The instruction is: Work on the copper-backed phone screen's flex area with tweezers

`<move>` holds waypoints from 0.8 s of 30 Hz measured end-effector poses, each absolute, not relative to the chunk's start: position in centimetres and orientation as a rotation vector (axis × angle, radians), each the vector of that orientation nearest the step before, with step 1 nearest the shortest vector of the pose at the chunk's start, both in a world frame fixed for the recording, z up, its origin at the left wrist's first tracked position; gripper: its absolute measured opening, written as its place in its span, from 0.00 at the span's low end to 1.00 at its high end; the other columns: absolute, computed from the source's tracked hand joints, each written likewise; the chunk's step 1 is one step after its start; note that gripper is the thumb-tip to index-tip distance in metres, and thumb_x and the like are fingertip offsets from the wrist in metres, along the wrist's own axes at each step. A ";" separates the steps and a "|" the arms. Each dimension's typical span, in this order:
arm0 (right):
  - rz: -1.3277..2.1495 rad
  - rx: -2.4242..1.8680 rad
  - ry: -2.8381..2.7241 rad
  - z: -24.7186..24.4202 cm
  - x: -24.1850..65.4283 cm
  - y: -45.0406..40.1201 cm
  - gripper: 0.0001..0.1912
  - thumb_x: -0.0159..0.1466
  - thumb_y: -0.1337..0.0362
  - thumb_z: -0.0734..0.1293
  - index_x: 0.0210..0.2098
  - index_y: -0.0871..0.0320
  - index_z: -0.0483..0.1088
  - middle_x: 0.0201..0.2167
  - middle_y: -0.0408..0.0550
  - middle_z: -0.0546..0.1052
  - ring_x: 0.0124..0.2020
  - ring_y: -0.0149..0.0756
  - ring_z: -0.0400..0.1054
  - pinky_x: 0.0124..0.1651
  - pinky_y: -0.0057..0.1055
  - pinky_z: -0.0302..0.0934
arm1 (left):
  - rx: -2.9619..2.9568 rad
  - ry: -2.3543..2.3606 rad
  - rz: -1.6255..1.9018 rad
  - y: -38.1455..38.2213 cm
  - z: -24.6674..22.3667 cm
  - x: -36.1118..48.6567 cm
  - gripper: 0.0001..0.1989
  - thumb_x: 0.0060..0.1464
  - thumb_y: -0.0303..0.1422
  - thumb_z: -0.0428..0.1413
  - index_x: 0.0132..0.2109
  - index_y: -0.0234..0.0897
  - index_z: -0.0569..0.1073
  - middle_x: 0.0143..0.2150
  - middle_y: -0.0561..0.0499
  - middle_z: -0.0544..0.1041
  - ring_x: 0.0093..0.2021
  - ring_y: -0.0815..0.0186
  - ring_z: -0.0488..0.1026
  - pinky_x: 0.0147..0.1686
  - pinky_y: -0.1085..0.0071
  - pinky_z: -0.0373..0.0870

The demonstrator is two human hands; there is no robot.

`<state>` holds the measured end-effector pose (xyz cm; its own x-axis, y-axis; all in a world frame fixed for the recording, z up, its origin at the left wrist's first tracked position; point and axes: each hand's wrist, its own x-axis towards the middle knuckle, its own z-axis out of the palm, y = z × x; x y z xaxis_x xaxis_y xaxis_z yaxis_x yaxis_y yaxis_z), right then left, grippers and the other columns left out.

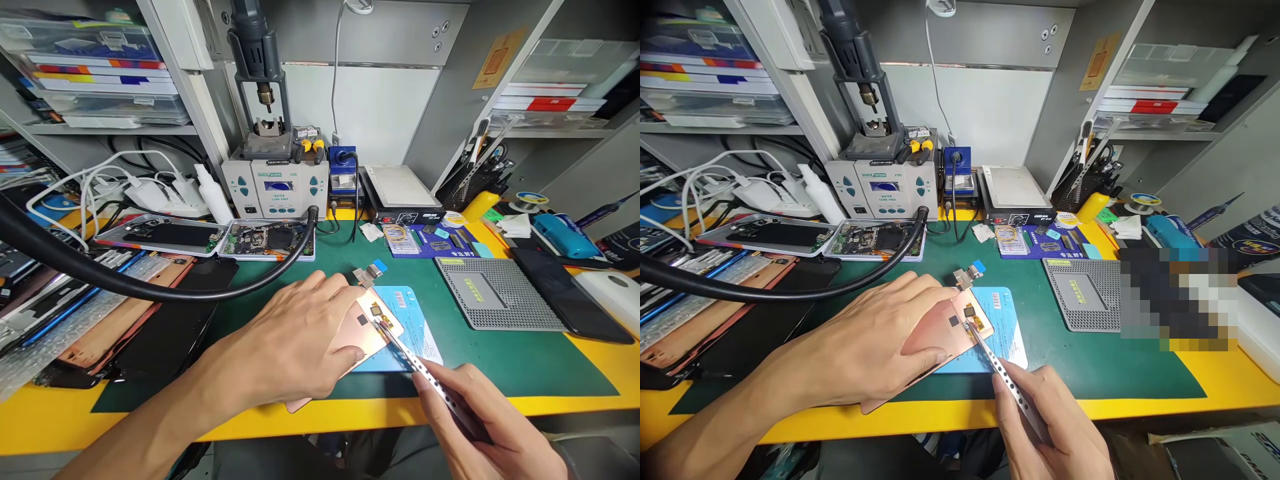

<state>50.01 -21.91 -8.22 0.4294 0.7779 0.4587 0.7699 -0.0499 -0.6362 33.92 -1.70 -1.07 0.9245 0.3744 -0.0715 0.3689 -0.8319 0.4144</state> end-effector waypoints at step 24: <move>0.181 -1.802 -1.363 -7.9 52.0 -22.0 0.03 0.72 0.62 0.71 0.45 0.50 0.79 0.27 0.39 0.70 0.24 0.31 0.65 0.26 0.25 0.62 | 2.651 0.531 -0.035 -1.4 -0.8 34.0 0.31 0.66 0.39 0.55 0.73 0.53 0.60 0.65 0.53 0.70 0.63 0.53 0.67 0.62 0.51 0.68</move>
<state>51.95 -21.98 -7.89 0.3958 0.8461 0.3571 0.7233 -0.0476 -0.6888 34.03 -1.44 -0.81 0.9262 0.3615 -0.1072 0.3724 -0.8324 0.4104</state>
